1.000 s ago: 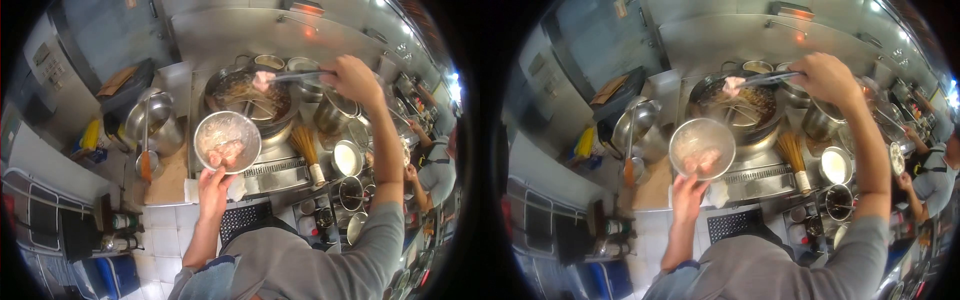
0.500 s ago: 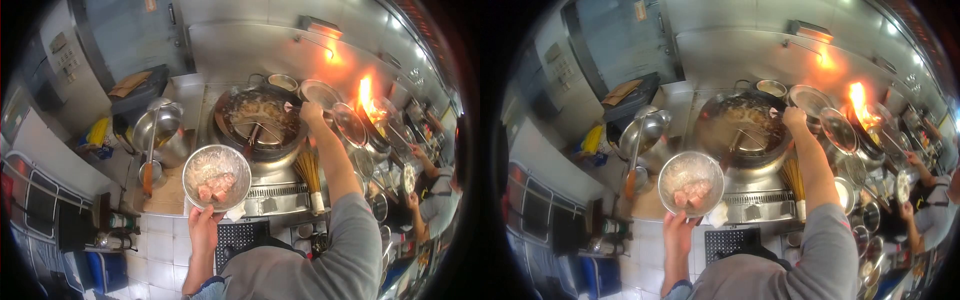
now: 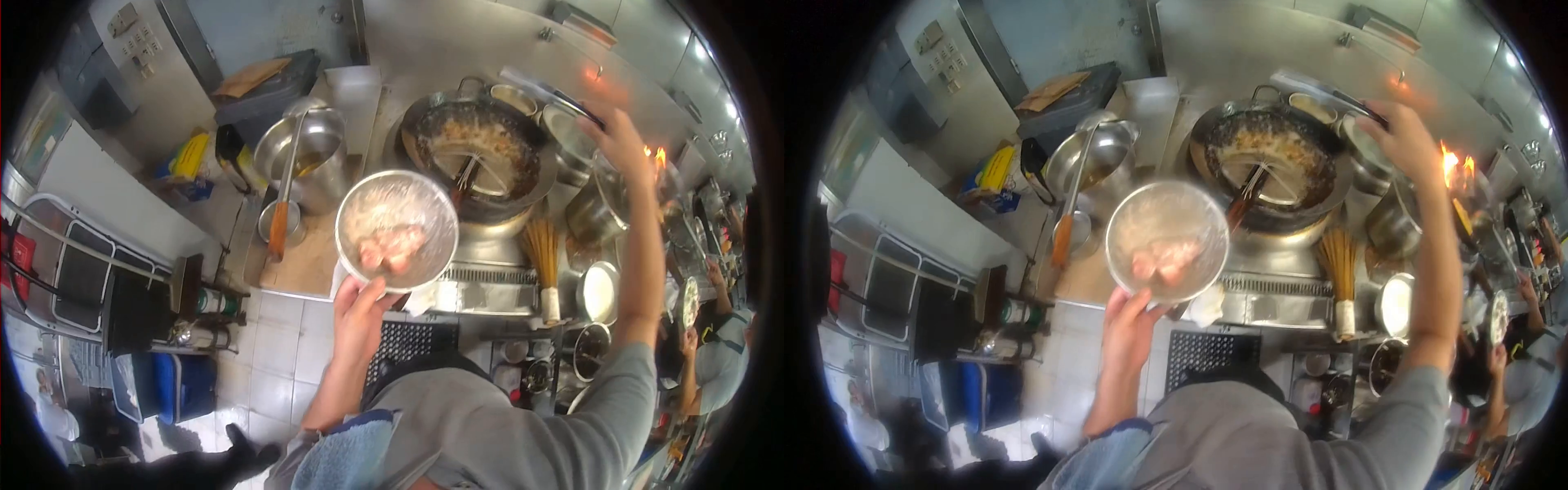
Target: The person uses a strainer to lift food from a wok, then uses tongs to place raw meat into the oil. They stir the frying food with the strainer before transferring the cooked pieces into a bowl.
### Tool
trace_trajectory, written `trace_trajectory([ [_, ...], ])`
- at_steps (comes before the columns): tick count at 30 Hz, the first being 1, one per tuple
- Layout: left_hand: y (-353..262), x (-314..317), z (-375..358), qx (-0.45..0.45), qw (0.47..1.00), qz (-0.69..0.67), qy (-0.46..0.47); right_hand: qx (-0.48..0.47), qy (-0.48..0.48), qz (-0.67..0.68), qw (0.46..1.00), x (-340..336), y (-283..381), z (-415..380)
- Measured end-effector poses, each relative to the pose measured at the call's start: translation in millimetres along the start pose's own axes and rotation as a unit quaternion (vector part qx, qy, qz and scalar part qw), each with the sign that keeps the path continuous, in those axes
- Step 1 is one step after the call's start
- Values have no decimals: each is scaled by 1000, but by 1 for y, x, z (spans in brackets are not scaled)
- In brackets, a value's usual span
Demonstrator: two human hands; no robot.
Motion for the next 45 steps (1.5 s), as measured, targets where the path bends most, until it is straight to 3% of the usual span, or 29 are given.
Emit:
trace_trajectory([
  [1, 0, 0, 1, -1, 1000, 5, 6, -28, 18, -3, 999, -15, 60, -25],
  [3, 4, 4, 5, -2, 999, 11, 31, -44, 151, 50, 986, -4, 110, -59],
  [4, 5, 6, 5, 2, 999, 3, 48, -161, 164, -32, 973, 5, 141, -76],
  [5, 7, 10, 5, 6, 998, -7, 67, -128, 216, -60, 966, 16, 161, -89],
  [8, 12, 19, 1, 14, 995, 0, 101, -173, 231, -161, 944, 50, 189, -115],
  [10, 15, 23, -2, 21, 992, 6, 122, -160, 255, -157, 941, 60, 191, -119],
  [13, 19, 26, 2, -17, 991, -22, 131, -135, 278, -182, 933, 54, 187, -116],
  [16, 29, 16, 13, -11, 994, -29, 101, -129, 184, -97, 970, 18, 178, -101],
  [17, 30, 15, 15, -16, 996, -28, 88, -72, 180, -70, 978, 8, 166, -92],
  [20, 28, 16, 24, -20, 998, -30, 61, 21, 99, -89, 991, -20, 122, -57],
  [22, 22, 17, 23, -13, 998, -30, 47, 30, 58, -160, 985, -24, 70, -23],
  [24, 22, 11, 25, -6, 999, -20, 28, 78, 38, -199, 976, 2, -6, 3],
  [26, 19, 8, 23, 12, 1000, -11, 10, 180, 125, -240, 946, 50, -53, 16],
  [28, 18, 6, 21, 9, 1000, 18, 5, 182, 169, -289, 925, 108, -96, 20],
  [32, 17, -1, 16, 2, 999, 25, -32, 230, 171, -218, 933, 192, -131, 25],
  [35, 14, 2, 13, 9, 998, -6, -61, 250, 144, -169, 942, 233, -145, 42],
  [38, 14, 1, 10, 14, 998, 0, -62, 268, 78, -135, 951, 227, -141, 61],
  [40, 13, 1, 7, 12, 998, -1, -61, 298, 83, -106, 945, 203, -139, 74],
  [41, 12, 1, 6, 10, 998, -1, -61, 284, 35, -133, 949, 189, -142, 82],
  [43, 10, 2, 5, 6, 999, 4, -49, 215, 31, -160, 963, 135, -107, 82],
  [44, 10, 0, 4, 3, 999, 9, -45, 206, 31, -88, 974, 93, -56, 65],
  [45, 11, -2, 3, 0, 999, 12, -33, 119, 0, -46, 992, 69, -31, 51],
])
Point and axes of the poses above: each hand's wrist, its own z-axis towards the middle knuckle, its own x-axis out of the palm, y = z × x, the point moved 8 cm from there along z, towards the middle knuckle, and after that the axes turned 7 degrees about z, right-handed, at the moved point
